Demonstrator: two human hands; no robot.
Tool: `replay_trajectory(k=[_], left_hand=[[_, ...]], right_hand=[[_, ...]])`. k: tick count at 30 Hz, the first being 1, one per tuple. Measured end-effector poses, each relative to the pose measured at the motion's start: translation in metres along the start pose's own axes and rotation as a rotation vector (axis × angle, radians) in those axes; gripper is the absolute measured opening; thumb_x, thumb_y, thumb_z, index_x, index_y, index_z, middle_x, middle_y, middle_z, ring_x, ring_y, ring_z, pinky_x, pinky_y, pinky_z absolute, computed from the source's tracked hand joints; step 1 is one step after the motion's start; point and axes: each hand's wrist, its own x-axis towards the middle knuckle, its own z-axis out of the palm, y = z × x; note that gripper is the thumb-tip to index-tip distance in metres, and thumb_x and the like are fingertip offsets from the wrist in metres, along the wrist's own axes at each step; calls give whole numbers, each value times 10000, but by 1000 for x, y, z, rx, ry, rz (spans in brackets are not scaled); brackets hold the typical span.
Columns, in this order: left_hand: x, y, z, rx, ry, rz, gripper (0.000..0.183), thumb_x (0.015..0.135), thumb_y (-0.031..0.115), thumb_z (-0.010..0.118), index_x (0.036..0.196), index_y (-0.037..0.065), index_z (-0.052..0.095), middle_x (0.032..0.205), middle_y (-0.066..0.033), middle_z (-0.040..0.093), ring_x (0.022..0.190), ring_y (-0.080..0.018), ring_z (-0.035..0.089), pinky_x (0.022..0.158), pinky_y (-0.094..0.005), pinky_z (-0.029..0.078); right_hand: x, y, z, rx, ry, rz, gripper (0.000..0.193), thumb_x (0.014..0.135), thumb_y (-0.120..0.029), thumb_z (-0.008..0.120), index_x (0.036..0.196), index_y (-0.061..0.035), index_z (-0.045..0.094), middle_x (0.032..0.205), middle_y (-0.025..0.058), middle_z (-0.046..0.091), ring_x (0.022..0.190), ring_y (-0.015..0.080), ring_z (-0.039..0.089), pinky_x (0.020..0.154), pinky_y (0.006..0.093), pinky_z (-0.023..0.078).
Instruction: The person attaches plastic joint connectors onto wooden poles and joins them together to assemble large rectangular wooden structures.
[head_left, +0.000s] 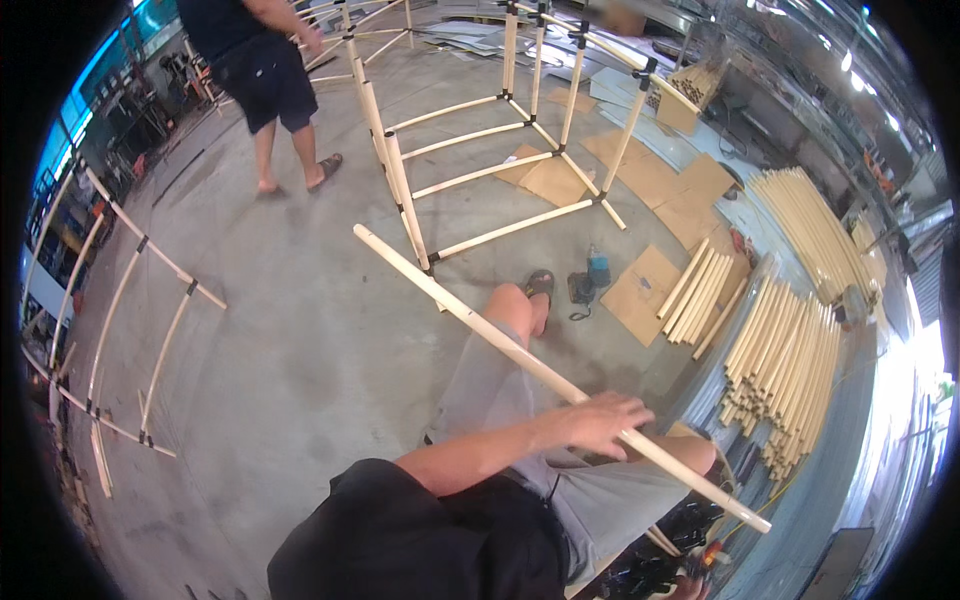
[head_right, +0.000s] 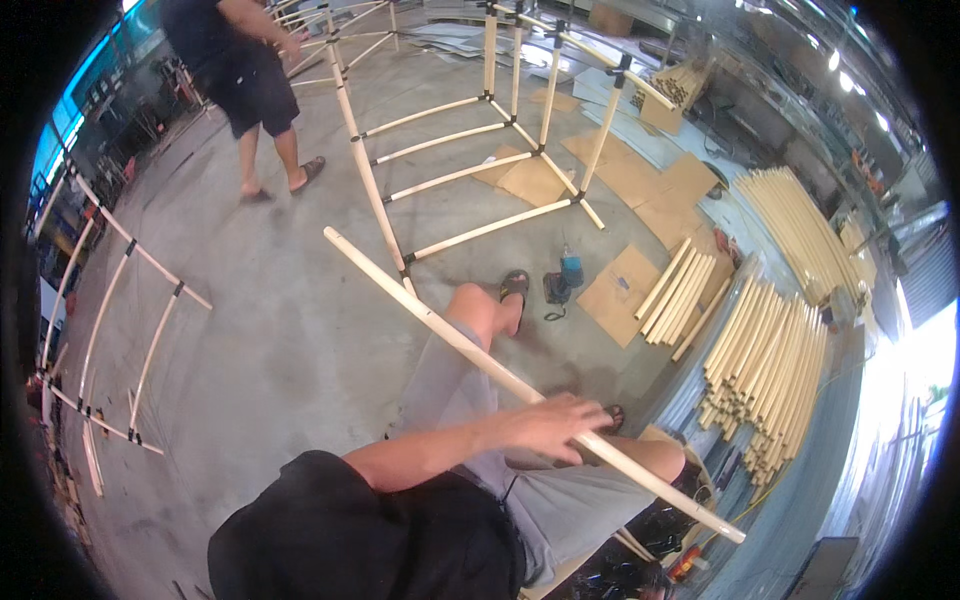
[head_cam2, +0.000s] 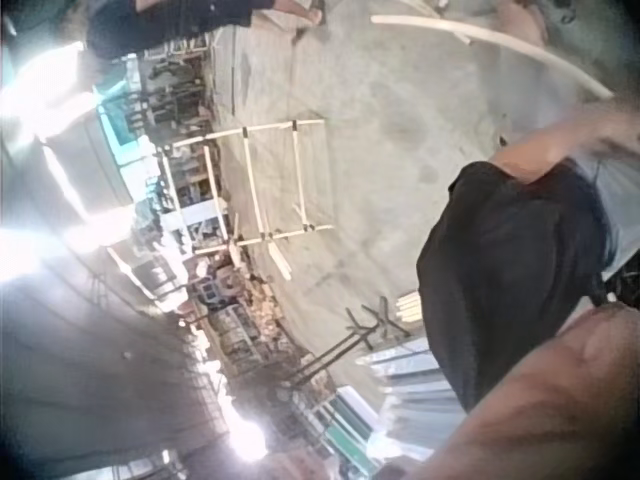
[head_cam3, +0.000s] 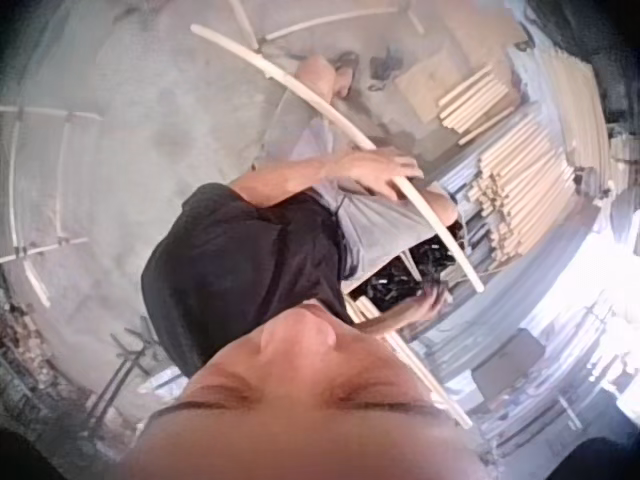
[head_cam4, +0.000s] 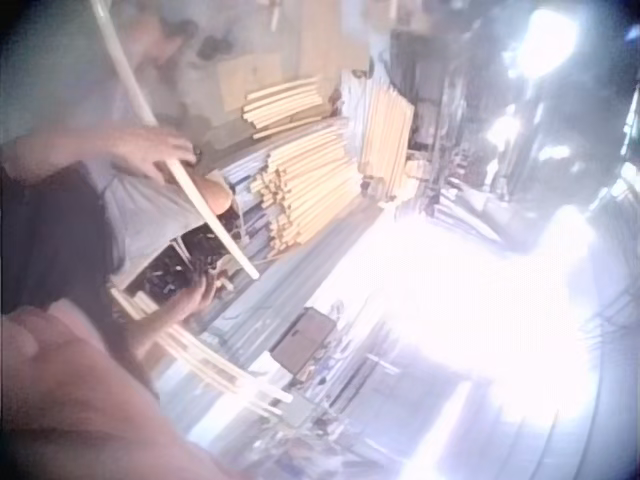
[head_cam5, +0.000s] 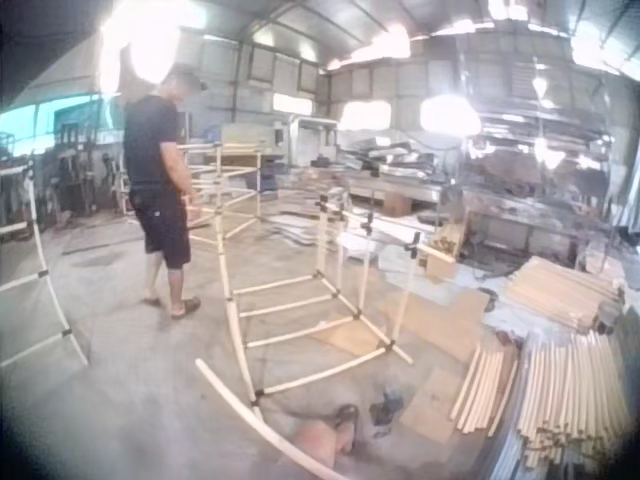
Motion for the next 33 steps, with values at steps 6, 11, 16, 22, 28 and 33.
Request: replay_trajectory(k=[6,11,16,22,28,33], left_hand=[[-5,48,-6,-75,258,75,614,868,258,712,1372,19,455,1273,-166,570,1131,-373,589,926,-447,486],[-68,5,-42,-374,410,-247,422,913,237,688,1238,13,537,1016,-150,668,965,-314,657,827,-400,515],[-127,-25,-50,-624,422,-300,401,904,216,725,1208,6,568,979,-94,666,861,-175,623,788,-336,507],[-144,-20,-47,-539,552,-422,362,881,168,740,1190,23,621,1007,-78,667,862,-153,618,779,-312,512],[-146,-21,-49,-362,690,-321,338,892,163,706,1191,27,628,949,-111,665,797,-174,627,722,-337,513],[-153,-33,-36,-457,786,-351,423,924,186,662,1295,11,560,925,-146,669,794,-202,640,729,-353,514]], right_hand=[[8,-64,197,348,-825,140,498,845,-50,656,1318,38,527,1200,157,623,1050,226,624,927,338,508],[-31,-103,290,306,-1390,66,424,863,3,696,1266,40,569,1095,92,668,966,156,639,830,272,521],[-51,-76,327,271,-1711,169,420,847,36,713,1250,39,592,1118,93,673,1015,162,646,887,296,517],[-65,-72,342,205,-1718,67,424,823,102,683,1237,75,597,1074,128,702,975,180,676,872,303,543],[-70,-72,349,218,-1676,192,422,815,109,700,1225,75,606,1104,131,694,1010,176,665,905,309,538],[-92,-88,352,290,-1639,219,364,842,80,713,1193,78,617,1068,120,697,993,156,650,873,297,534]])
